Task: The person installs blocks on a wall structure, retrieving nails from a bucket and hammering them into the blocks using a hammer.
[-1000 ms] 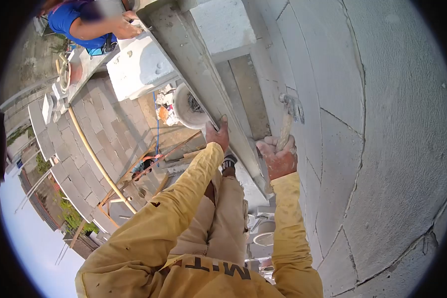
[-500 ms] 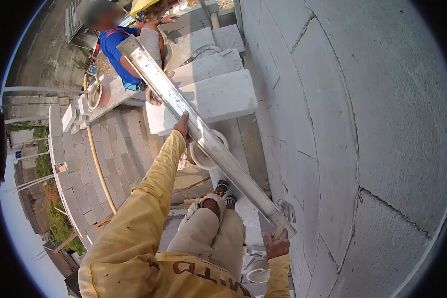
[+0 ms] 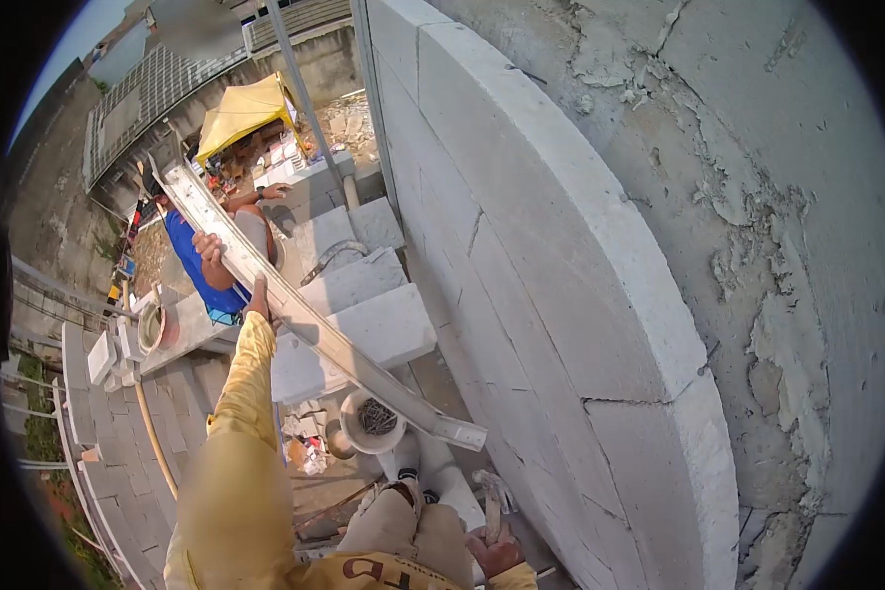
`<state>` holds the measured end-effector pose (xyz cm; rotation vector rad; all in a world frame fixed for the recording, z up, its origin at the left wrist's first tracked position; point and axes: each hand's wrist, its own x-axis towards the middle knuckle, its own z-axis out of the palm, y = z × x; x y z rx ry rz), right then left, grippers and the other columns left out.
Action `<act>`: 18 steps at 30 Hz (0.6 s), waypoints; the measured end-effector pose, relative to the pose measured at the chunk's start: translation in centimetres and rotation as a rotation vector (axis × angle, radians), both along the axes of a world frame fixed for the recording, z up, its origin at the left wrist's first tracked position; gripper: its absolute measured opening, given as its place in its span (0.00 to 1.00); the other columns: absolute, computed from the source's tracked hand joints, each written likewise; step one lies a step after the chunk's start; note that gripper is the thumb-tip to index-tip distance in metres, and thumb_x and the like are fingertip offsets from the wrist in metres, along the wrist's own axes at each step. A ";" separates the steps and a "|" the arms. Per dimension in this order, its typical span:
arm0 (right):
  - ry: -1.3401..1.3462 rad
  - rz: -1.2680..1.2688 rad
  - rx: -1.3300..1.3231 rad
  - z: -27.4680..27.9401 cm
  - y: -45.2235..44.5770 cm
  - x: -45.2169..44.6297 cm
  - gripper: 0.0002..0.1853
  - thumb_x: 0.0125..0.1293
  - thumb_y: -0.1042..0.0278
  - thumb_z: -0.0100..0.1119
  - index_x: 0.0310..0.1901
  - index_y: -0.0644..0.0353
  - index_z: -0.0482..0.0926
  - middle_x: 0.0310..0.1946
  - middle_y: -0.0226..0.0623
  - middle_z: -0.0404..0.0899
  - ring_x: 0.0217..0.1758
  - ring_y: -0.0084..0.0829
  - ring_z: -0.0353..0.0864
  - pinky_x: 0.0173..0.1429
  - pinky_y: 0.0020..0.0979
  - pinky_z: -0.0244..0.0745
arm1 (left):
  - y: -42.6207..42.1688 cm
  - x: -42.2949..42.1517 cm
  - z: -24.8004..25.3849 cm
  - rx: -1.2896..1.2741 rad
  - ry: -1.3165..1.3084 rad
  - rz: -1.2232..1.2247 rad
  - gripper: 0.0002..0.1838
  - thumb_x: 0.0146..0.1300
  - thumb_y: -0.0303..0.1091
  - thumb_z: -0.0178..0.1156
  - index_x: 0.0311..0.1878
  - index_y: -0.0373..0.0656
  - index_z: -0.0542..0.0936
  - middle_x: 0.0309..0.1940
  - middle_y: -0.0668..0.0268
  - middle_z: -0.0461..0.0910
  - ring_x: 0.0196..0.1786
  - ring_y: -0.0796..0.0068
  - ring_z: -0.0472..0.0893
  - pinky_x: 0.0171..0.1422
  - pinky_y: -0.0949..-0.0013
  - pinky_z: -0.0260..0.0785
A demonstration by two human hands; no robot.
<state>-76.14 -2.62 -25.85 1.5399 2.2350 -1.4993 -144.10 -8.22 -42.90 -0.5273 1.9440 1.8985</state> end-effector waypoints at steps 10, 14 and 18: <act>0.130 0.081 0.244 3.5 -0.4 -4.7 0.22 0.56 0.54 0.71 0.42 0.63 0.75 0.28 0.35 0.84 0.31 0.34 0.84 0.39 0.36 0.78 | -7.5 0.7 1.2 0.199 -0.114 0.104 0.39 0.62 0.76 0.37 0.56 0.50 0.71 0.37 0.55 0.83 0.41 0.56 0.83 0.38 0.52 0.69; 0.395 0.010 0.278 7.7 2.7 -8.7 0.22 0.58 0.59 0.70 0.48 0.65 0.77 0.27 0.37 0.83 0.29 0.33 0.82 0.36 0.33 0.77 | -4.9 23.6 10.7 0.173 -0.001 -0.288 0.19 0.70 0.52 0.42 0.35 0.47 0.70 0.24 0.64 0.73 0.27 0.67 0.77 0.34 0.59 0.74; 0.474 -0.002 0.268 5.1 4.7 -9.7 0.22 0.60 0.61 0.69 0.50 0.68 0.78 0.23 0.33 0.78 0.23 0.28 0.78 0.30 0.31 0.74 | -3.5 38.6 16.1 0.387 -0.203 -0.672 0.16 0.72 0.49 0.48 0.37 0.46 0.71 0.26 0.69 0.70 0.30 0.75 0.75 0.43 0.63 0.78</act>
